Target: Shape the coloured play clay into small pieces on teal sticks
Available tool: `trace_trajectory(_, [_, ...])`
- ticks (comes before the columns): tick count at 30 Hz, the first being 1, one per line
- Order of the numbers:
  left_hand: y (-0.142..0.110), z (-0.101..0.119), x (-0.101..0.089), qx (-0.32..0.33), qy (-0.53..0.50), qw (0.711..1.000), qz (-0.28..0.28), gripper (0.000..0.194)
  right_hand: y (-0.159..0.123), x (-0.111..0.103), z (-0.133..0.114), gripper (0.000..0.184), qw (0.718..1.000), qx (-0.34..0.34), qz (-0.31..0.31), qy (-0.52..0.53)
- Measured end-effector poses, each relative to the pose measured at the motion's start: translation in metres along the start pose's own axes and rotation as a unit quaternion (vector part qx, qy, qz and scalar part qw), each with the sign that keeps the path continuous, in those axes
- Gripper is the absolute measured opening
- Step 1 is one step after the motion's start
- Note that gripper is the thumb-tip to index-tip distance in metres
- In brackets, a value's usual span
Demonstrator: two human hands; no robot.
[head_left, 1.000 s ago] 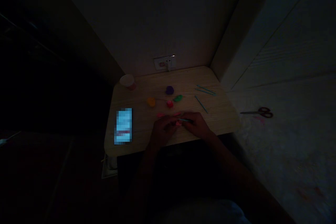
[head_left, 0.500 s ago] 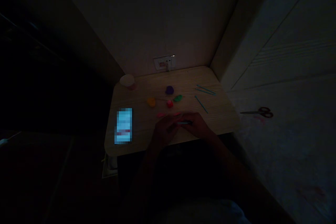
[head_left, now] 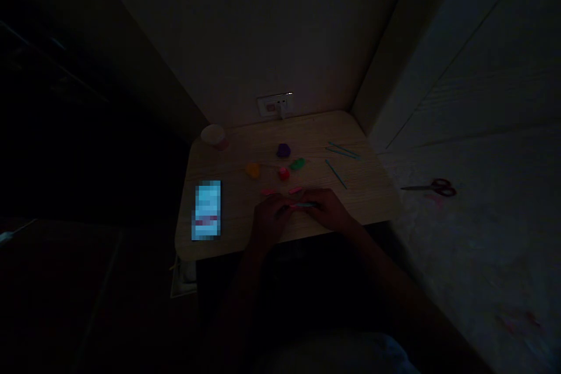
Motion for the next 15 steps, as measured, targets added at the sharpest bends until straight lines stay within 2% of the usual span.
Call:
trace_trajectory(8, [-0.0008, -0.0009, 0.0029, -0.039, 0.014, 0.999, 0.024, 0.02, 0.0038, 0.0008, -0.005, 0.019, 0.998, -0.001, 0.053, 0.033])
trace_trajectory(11, [-0.0008, 0.0, 0.0022, -0.045, 0.022, 0.999, 0.004, 0.022, 0.0037, 0.0007, -0.0055, 0.019, 0.997, 0.004, 0.063, 0.039])
trace_trajectory(15, [-0.0007, 0.0002, 0.0016, -0.03, 0.033, 0.999, -0.029, 0.022, 0.0023, 0.0006, -0.0037, 0.017, 0.998, -0.01, 0.047, 0.032])
Point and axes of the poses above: each hand's wrist, its own y-axis towards the middle knuckle, its own x-axis out of the palm, z = x × y, the point moved 1 cm from there along y, towards the middle knuckle, and after that the axes turned 6 degrees about y, right-handed, at the moved point
